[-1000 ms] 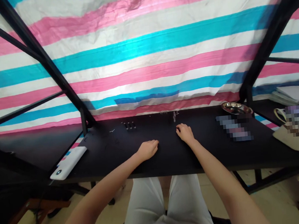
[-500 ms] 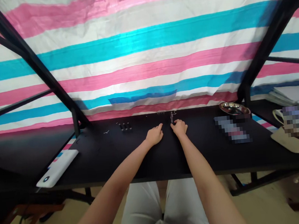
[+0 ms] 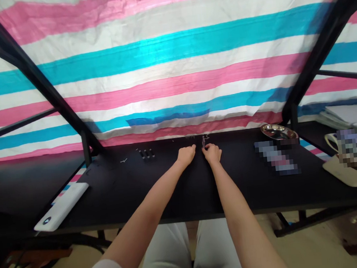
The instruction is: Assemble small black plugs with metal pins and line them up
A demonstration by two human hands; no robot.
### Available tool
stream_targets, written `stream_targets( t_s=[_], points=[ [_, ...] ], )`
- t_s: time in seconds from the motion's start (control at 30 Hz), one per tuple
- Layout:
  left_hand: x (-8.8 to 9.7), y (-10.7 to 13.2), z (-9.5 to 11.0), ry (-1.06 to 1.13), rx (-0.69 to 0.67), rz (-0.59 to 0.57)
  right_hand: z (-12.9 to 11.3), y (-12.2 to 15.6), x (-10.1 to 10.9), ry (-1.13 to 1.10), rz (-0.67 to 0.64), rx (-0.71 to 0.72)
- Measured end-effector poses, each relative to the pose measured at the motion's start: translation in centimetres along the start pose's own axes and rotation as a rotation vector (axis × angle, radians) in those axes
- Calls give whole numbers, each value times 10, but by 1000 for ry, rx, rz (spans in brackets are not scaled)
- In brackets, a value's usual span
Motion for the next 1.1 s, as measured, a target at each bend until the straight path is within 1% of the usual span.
stream_targets(
  t_s=[0.07,0.13,0.23,0.3,0.37,0.4,0.47,0.53,0.6,0.7,0.83,0.97,1.1],
  points=[
    [6,4,-4,73,27,55,0,0,2,-19,9,4],
    [15,10,-16,196,95,143,1,-1,3,-38,12,7],
    [28,28,-42,504,217,331,2,0,1,-57,-6,0],
    [30,43,-62,769,285,417,2,3,0,-59,-26,2],
    [28,57,-78,1012,322,453,-5,8,0,-54,-44,46],
    [27,63,-84,1106,324,455,-11,12,1,-46,-49,93],
    [27,72,-91,1227,304,444,-29,22,5,-11,-45,232],
    [29,79,-94,1276,280,415,-52,36,11,50,-23,399],
    [31,83,-96,1282,262,384,-71,49,17,110,-3,528],
    [34,86,-95,1265,242,361,-90,64,23,154,20,633],
    [38,86,-92,1246,216,349,-99,72,27,159,49,685],
    [36,86,-87,1209,223,313,-98,73,30,150,77,682],
    [37,87,-82,1225,211,312,-99,74,31,180,91,715]
  ],
)
Point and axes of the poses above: each hand's wrist, its own y-axis away from the middle knuckle, its own x-axis out of the back of the hand, z = x × y, the point moved 10 cm from there along -y, towards the middle knuckle, and after that the axes turned 13 degrees about y, right-handed, at the moved point
